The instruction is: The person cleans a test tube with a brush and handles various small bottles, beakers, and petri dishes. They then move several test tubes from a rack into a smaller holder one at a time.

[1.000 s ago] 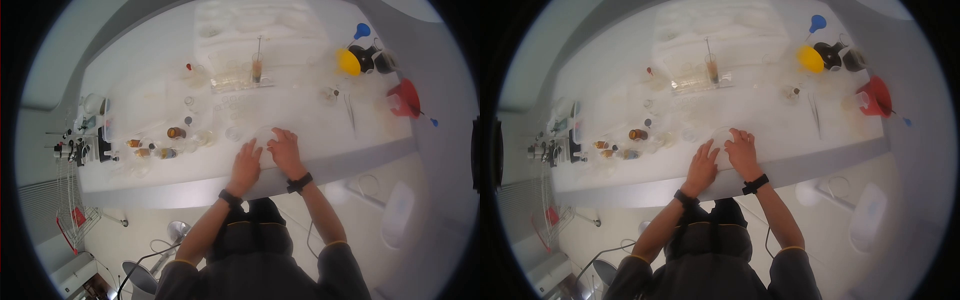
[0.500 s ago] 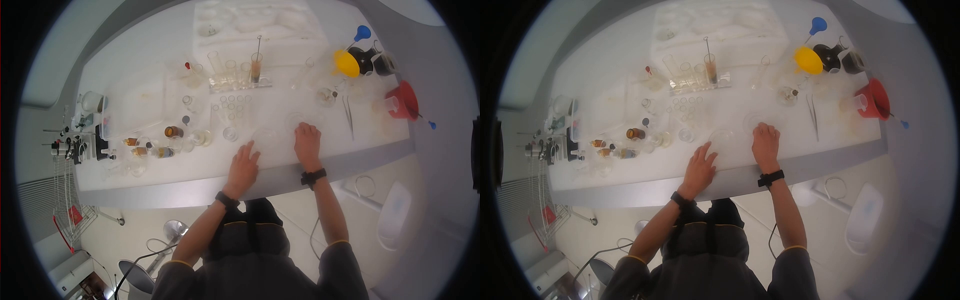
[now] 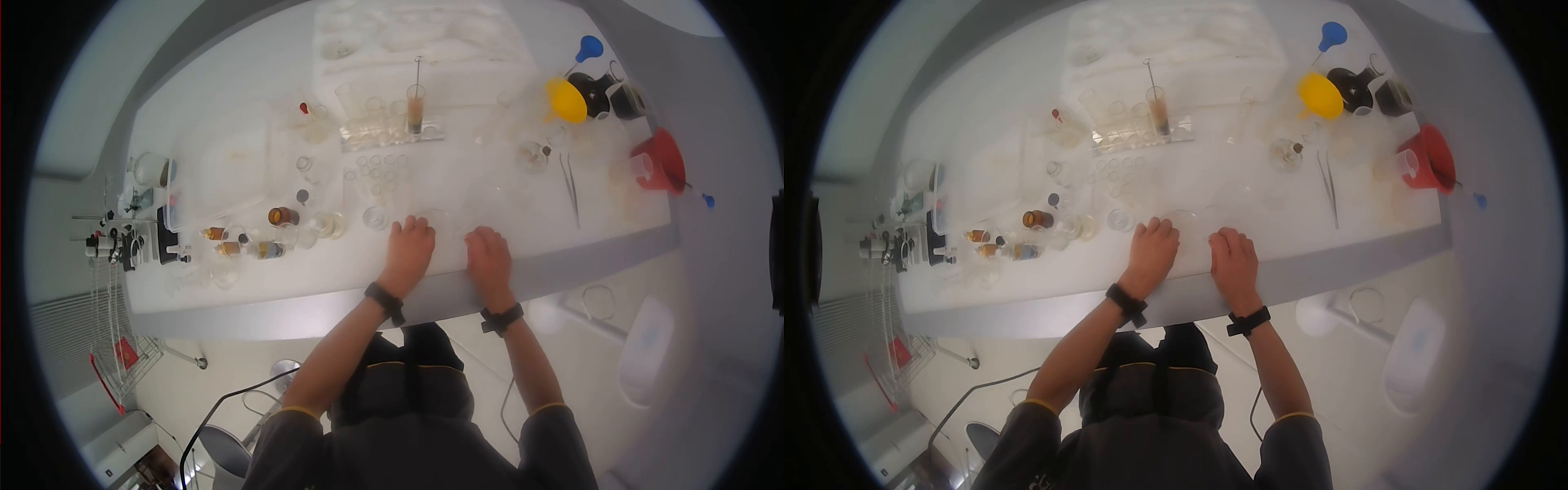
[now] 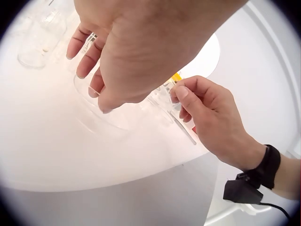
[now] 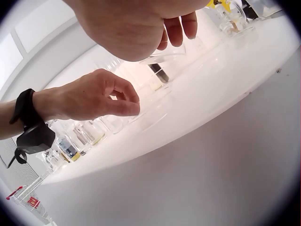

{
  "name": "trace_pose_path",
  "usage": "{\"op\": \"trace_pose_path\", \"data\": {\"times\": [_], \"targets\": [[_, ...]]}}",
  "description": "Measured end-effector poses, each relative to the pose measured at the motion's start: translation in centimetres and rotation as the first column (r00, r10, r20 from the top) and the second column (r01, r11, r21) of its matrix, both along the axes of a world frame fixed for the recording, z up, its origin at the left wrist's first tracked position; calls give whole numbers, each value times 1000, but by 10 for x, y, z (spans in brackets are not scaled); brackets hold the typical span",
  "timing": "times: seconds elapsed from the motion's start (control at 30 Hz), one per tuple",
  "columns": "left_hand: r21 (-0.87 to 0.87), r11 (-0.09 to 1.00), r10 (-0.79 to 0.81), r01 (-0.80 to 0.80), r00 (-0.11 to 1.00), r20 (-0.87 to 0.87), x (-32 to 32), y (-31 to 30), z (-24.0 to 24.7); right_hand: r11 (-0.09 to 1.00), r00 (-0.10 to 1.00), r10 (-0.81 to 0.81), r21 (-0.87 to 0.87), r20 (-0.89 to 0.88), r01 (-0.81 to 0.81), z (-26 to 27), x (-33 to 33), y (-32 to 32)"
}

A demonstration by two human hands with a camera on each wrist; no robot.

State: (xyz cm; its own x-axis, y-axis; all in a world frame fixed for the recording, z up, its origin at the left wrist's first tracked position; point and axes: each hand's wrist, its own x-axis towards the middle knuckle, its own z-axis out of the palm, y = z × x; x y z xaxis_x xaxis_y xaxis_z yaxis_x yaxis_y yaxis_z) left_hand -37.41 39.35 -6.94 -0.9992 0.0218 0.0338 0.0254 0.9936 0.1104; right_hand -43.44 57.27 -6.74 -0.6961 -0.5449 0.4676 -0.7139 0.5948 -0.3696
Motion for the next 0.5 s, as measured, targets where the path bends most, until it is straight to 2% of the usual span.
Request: {"op": "trace_pose_path", "data": {"times": [0.07, 0.13, 0.2, 0.27, 0.33, 0.47, 0.5], "targets": [[138, 988, 79, -71, 995, -55, 17, 0, 13, 999, 1000, 14, -29, -2, -14, 3, 5, -3], [177, 979, 101, -96, 995, -16, 36, 2, 29, 998, 996, 70, -3, 47, -70, 4, 13, -8], [315, 925, 202, -212, 977, 66, 52, 0, 34, 993, 992, 117, 14, 39, -117, -3, 13, -16], [350, 910, 227, -223, 974, 30, 61, -2, 37, 984, 985, 171, 36, 36, -172, -12, 14, -21], [435, 866, 285, -245, 958, -27, 63, -3, 39, 969, 978, 200, 134, 55, -206, -17, 15, -27], [448, 882, 220, -144, 968, -122, 41, -3, 36, 959, 974, 206, 180, 96, -220, -22, 14, -27], [408, 907, 175, -102, 974, -145, 34, -2, 31, 965, 973, 219, 128, 76, -227, -23, 14, -27]]}}
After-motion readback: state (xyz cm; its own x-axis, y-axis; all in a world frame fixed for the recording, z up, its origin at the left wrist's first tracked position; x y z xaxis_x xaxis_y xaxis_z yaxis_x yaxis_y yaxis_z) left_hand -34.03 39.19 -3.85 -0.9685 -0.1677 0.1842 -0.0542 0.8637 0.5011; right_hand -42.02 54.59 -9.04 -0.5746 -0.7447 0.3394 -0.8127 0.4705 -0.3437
